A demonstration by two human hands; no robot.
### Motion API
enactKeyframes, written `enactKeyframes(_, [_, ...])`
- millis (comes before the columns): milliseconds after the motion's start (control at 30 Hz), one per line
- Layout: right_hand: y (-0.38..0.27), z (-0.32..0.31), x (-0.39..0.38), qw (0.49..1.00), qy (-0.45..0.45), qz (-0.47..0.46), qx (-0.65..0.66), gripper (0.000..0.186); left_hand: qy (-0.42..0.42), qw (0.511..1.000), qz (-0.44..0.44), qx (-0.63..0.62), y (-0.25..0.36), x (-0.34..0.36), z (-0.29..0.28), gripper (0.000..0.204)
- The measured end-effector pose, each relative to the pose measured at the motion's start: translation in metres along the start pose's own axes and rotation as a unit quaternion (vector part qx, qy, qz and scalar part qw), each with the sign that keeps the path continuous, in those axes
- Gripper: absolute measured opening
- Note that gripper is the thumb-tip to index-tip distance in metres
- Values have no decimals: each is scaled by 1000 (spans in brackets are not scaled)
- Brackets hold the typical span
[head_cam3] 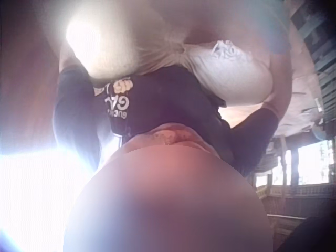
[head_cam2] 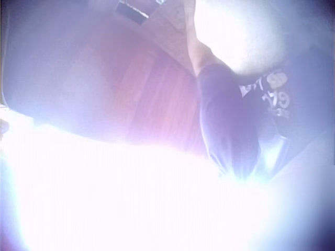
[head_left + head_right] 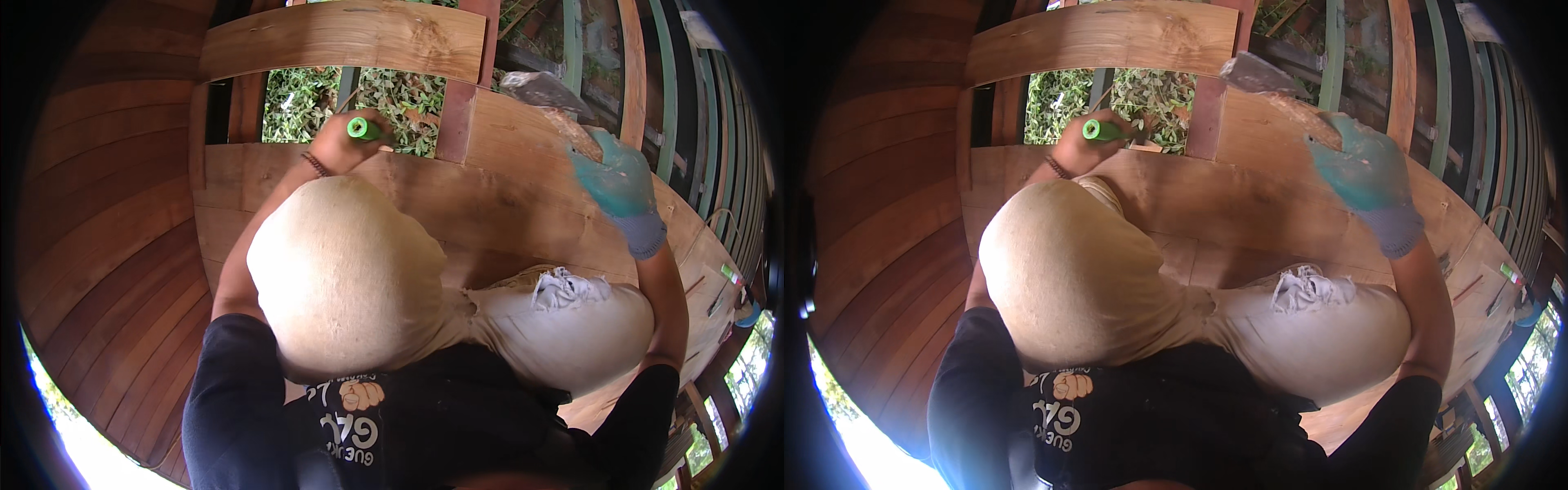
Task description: The person installs wooden floorboards on a partially completed floor. They use a hammer and a nail gun to secure the boards, then sand the surface with an electric sander.
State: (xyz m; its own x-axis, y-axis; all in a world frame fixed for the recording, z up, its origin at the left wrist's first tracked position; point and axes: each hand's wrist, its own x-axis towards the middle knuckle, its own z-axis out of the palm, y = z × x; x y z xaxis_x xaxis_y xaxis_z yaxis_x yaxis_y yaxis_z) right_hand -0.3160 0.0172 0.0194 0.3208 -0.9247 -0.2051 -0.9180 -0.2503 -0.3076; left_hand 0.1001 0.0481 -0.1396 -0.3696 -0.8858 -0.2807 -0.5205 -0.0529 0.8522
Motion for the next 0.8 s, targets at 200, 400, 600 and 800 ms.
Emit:
enactKeyframes(200, [9, -1, 8, 981, 43, -184, -38, 37, 79, 991, 35, -98, 15, -6, -22, 20])
enactKeyframes(400, [-3, 1, 5, 993, -48, 67, 87, 42, 13, 943, 81, -322, 22, 33, 57, 19])
enactKeyframes(600, [-9, -5, 7, 997, -45, 20, 63, 46, -7, 936, 10, -352, -15, 25, 68, 21])
enactKeyframes(800, [-4, 0, 18, 996, -37, -9, 81, 41, 24, 898, -2, -439, -32, 14, 83, 20])
